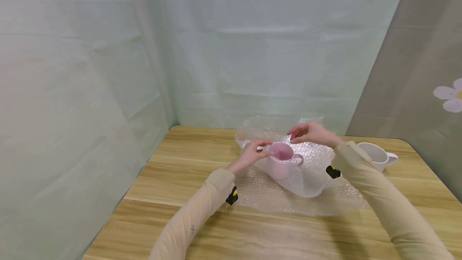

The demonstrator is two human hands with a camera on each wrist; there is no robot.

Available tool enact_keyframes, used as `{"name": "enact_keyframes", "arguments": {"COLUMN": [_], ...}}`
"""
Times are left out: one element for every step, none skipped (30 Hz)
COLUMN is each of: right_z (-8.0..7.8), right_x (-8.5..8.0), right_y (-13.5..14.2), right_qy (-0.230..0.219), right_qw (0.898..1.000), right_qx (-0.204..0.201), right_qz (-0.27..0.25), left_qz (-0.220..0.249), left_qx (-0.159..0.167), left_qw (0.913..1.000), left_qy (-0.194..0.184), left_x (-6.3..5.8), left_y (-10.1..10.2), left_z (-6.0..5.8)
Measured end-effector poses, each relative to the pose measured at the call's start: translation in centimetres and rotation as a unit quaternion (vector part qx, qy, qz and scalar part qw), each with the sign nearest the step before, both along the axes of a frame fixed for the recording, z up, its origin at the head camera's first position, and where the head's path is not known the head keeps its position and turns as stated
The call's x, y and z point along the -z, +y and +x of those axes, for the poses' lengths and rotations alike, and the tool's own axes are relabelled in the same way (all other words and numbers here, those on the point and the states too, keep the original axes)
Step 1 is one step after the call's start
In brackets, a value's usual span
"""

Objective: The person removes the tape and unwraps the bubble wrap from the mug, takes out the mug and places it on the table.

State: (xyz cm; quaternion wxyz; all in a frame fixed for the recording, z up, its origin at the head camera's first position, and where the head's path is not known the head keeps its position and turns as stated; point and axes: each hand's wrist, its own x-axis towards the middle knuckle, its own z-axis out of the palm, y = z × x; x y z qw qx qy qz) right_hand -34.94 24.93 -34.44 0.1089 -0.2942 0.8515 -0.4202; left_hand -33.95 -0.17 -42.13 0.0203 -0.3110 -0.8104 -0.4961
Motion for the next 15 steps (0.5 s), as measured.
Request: {"name": "enact_keyframes", "arguments": {"right_z": [0.0, 0.0, 0.1, 0.1, 0.1, 0.1, 0.1, 0.1, 0.1, 0.0, 0.0, -0.1, -0.1, -0.2, -0.2], "right_x": [0.2, 0.3, 0.4, 0.6, 0.8, 1.0, 1.2, 1.4, 1.6, 1.9, 2.1, 2.4, 2.6, 2.9, 3.1], "right_y": [0.0, 0.0, 0.0, 0.0, 0.1, 0.1, 0.2, 0.2, 0.3, 0.3, 0.4, 0.4, 0.5, 0.5, 0.5], "right_qy": [0.000, -0.002, -0.001, -0.004, -0.003, -0.002, -0.004, -0.005, -0.002, -0.005, -0.008, -0.012, -0.015, -0.014, -0.012], "right_qw": [1.000, 1.000, 1.000, 1.000, 1.000, 1.000, 1.000, 1.000, 1.000, 1.000, 1.000, 1.000, 1.000, 1.000, 1.000], "right_qx": [-0.001, 0.001, 0.002, 0.001, 0.001, 0.003, 0.005, 0.006, 0.005, 0.004, 0.006, 0.006, 0.005, 0.002, -0.002], "right_qz": [-0.002, -0.004, -0.004, -0.005, -0.003, -0.001, -0.003, -0.005, -0.005, -0.008, -0.012, -0.016, -0.020, -0.021, -0.023], "left_qz": [0.002, 0.003, 0.004, 0.004, 0.004, 0.004, 0.004, 0.003, 0.003, 0.003, 0.003, 0.003, 0.003, 0.003, 0.002], "left_qx": [0.000, 0.000, 0.000, 0.000, -0.001, -0.002, -0.003, -0.003, -0.003, -0.003, -0.002, -0.001, 0.000, 0.001, 0.001], "left_qw": [1.0000, 1.0000, 1.0000, 1.0000, 1.0000, 1.0000, 1.0000, 1.0000, 1.0000, 1.0000, 1.0000, 1.0000, 1.0000, 1.0000, 1.0000], "left_qy": [-0.001, -0.001, -0.002, -0.002, -0.003, -0.003, -0.003, -0.002, -0.001, -0.001, 0.000, 0.001, 0.002, 0.003, 0.003], "left_x": [0.0, 0.0, 0.0, -0.1, -0.1, -0.1, -0.1, -0.1, -0.1, -0.1, -0.1, -0.1, -0.1, -0.1, -0.1], "left_y": [0.0, 0.1, 0.1, 0.2, 0.2, 0.2, 0.2, 0.2, 0.2, 0.2, 0.2, 0.2, 0.2, 0.2, 0.2], "left_z": [0.1, 0.1, 0.1, 0.2, 0.2, 0.2, 0.3, 0.3, 0.3, 0.3, 0.3, 0.3, 0.4, 0.4, 0.4]}}
